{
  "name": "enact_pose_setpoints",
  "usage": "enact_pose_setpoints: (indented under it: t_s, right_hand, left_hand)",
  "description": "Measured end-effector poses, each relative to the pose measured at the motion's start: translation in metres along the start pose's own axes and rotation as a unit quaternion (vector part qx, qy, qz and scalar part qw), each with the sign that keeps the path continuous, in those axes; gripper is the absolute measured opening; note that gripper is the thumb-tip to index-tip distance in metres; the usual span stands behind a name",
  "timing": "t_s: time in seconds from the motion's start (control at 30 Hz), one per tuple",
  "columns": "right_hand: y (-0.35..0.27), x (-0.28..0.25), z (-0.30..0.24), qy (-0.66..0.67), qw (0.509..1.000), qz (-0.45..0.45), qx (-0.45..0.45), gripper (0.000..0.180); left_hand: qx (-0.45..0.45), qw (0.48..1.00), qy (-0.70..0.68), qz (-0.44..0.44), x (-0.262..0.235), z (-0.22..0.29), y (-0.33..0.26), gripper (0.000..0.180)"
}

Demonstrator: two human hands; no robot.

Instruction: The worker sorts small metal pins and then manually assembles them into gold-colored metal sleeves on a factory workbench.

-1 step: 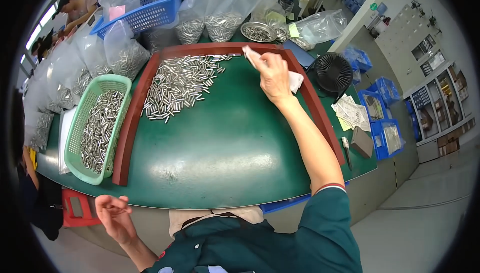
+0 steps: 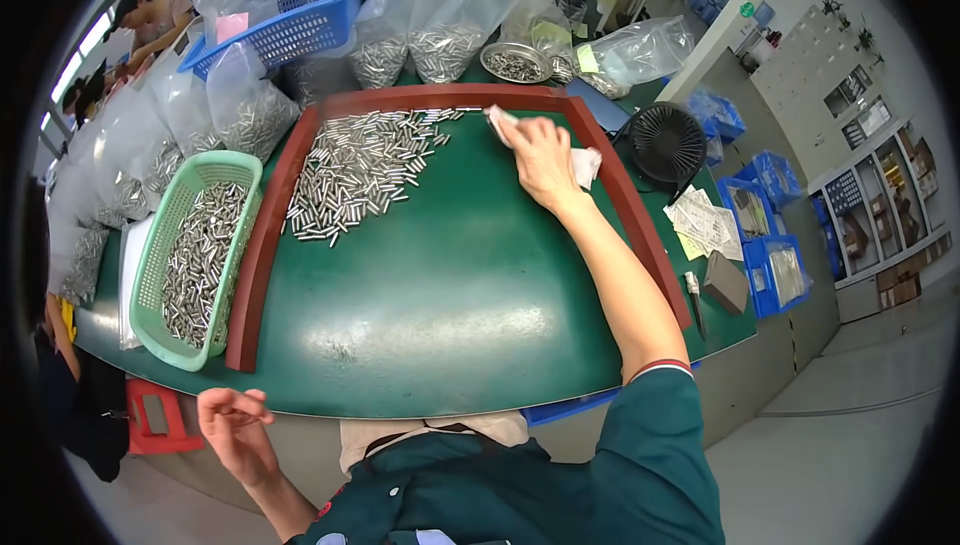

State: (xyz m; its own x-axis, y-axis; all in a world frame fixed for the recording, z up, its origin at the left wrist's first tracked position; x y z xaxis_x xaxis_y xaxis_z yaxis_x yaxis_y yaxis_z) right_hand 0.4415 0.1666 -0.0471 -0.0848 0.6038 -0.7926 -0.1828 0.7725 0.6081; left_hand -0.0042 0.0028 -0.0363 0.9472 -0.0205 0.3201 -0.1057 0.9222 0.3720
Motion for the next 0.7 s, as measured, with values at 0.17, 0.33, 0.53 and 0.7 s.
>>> enact_pose_setpoints:
  t_s: [0.17, 0.33, 0.53, 0.7]
  right_hand:
    - [-0.008, 0.043, 0.039, 0.161, 0.966, -0.106, 0.171, 0.030]
    - [-0.012, 0.051, 0.023, 0.069, 0.980, -0.144, 0.120, 0.037]
    - [-0.007, 0.007, 0.037, 0.086, 0.986, -0.089, 0.112, 0.037]
    - [-0.039, -0.084, 0.056, 0.010, 0.977, -0.019, 0.211, 0.029]
  left_hand:
    - [-0.020, 0.994, 0.098, -0.039, 0.015, -0.007, -0.004, 0.022]
    - [-0.064, 0.989, 0.132, -0.023, 0.019, -0.027, -0.002, 0.020]
    - [-0.083, 0.987, 0.096, -0.097, 0.056, -0.038, 0.001, 0.010]
    - [-0.071, 0.981, 0.162, -0.077, 0.035, -0.038, -0.002, 0.009]
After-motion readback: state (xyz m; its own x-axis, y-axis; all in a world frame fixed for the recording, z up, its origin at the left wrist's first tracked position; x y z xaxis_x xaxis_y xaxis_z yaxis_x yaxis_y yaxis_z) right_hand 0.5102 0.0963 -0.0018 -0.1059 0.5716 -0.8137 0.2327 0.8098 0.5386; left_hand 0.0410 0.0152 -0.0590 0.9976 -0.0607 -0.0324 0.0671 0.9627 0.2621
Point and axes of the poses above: each hand's wrist, its own y-axis towards the middle knuckle, its own x-axis out of the palm, z = x × y, the point moved 10 cm from there along y, towards the middle knuckle, and after that the axes turned 3 degrees about x, right-handed, at the moved point
